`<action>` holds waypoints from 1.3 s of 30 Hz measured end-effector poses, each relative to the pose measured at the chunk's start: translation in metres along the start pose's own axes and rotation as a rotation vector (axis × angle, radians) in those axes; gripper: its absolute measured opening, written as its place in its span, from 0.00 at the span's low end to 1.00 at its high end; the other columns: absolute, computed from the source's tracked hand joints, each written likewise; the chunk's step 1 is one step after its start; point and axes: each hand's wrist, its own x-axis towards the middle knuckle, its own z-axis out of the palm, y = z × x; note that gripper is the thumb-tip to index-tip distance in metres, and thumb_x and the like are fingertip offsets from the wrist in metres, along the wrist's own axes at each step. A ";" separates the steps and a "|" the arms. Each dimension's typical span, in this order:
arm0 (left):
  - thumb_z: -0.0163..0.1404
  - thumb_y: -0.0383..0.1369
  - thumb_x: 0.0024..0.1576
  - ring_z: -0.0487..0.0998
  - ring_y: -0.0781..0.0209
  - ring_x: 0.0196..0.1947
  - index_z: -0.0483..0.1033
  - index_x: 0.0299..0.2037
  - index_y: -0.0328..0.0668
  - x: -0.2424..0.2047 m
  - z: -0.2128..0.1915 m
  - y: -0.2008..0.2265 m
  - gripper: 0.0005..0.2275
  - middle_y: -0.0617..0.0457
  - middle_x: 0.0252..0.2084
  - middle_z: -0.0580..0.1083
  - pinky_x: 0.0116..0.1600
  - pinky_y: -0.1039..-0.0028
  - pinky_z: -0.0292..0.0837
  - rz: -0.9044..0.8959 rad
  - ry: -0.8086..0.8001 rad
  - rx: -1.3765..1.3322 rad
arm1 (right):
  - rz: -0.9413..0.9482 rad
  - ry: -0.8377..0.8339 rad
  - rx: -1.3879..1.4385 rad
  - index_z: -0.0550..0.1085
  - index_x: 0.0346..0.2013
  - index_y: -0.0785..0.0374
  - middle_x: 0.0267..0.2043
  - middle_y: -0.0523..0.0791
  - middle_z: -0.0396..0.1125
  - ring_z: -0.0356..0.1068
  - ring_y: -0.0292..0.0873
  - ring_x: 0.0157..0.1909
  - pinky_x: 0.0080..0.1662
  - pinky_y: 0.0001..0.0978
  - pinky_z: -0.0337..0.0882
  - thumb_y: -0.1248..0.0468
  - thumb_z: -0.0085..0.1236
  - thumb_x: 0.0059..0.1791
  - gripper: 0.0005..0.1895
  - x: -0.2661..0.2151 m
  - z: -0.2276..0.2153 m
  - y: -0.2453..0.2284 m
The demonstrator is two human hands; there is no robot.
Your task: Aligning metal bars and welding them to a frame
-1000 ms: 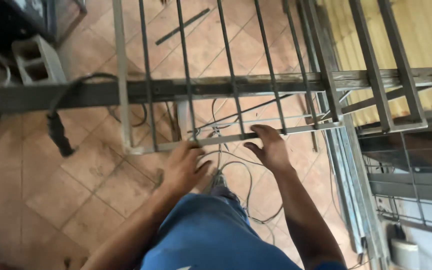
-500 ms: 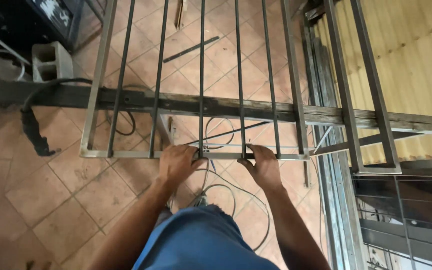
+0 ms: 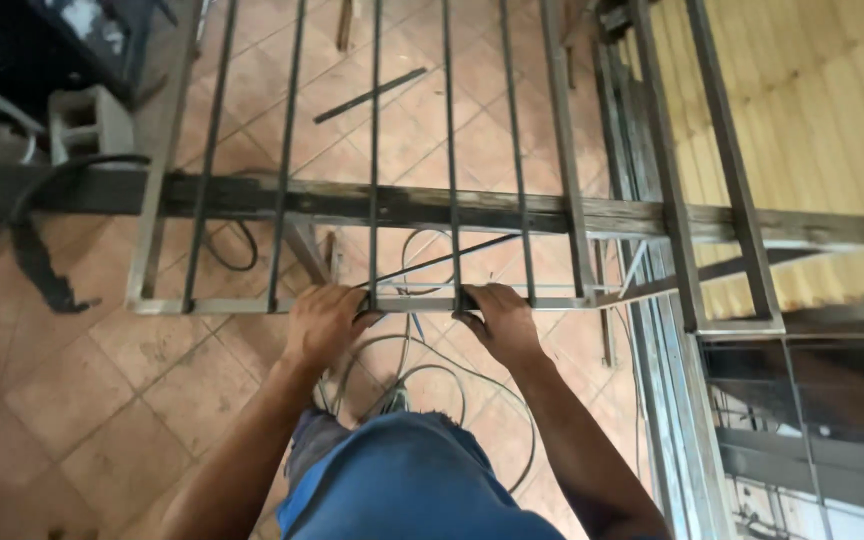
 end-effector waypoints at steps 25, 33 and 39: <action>0.56 0.55 0.54 0.79 0.53 0.28 0.79 0.38 0.50 0.057 0.052 0.098 0.18 0.56 0.27 0.75 0.35 0.64 0.74 -0.003 -0.128 -0.037 | 0.142 0.202 0.045 0.80 0.42 0.55 0.34 0.41 0.74 0.74 0.46 0.40 0.60 0.42 0.68 0.50 0.70 0.46 0.17 -0.046 -0.055 0.067; 0.58 0.57 0.51 0.79 0.49 0.26 0.79 0.37 0.46 0.058 0.042 0.103 0.22 0.51 0.26 0.75 0.33 0.60 0.73 0.002 -0.028 -0.100 | 0.121 0.228 0.118 0.79 0.50 0.60 0.48 0.47 0.75 0.74 0.54 0.53 0.62 0.50 0.66 0.55 0.74 0.42 0.25 -0.038 -0.076 0.043; 0.59 0.54 0.51 0.80 0.57 0.28 0.79 0.40 0.52 0.057 0.044 0.093 0.18 0.57 0.27 0.75 0.34 0.67 0.75 0.074 -0.083 -0.052 | 0.146 0.352 0.176 0.80 0.36 0.59 0.46 0.44 0.75 0.73 0.51 0.52 0.61 0.48 0.66 0.64 0.73 0.45 0.09 -0.043 -0.058 0.041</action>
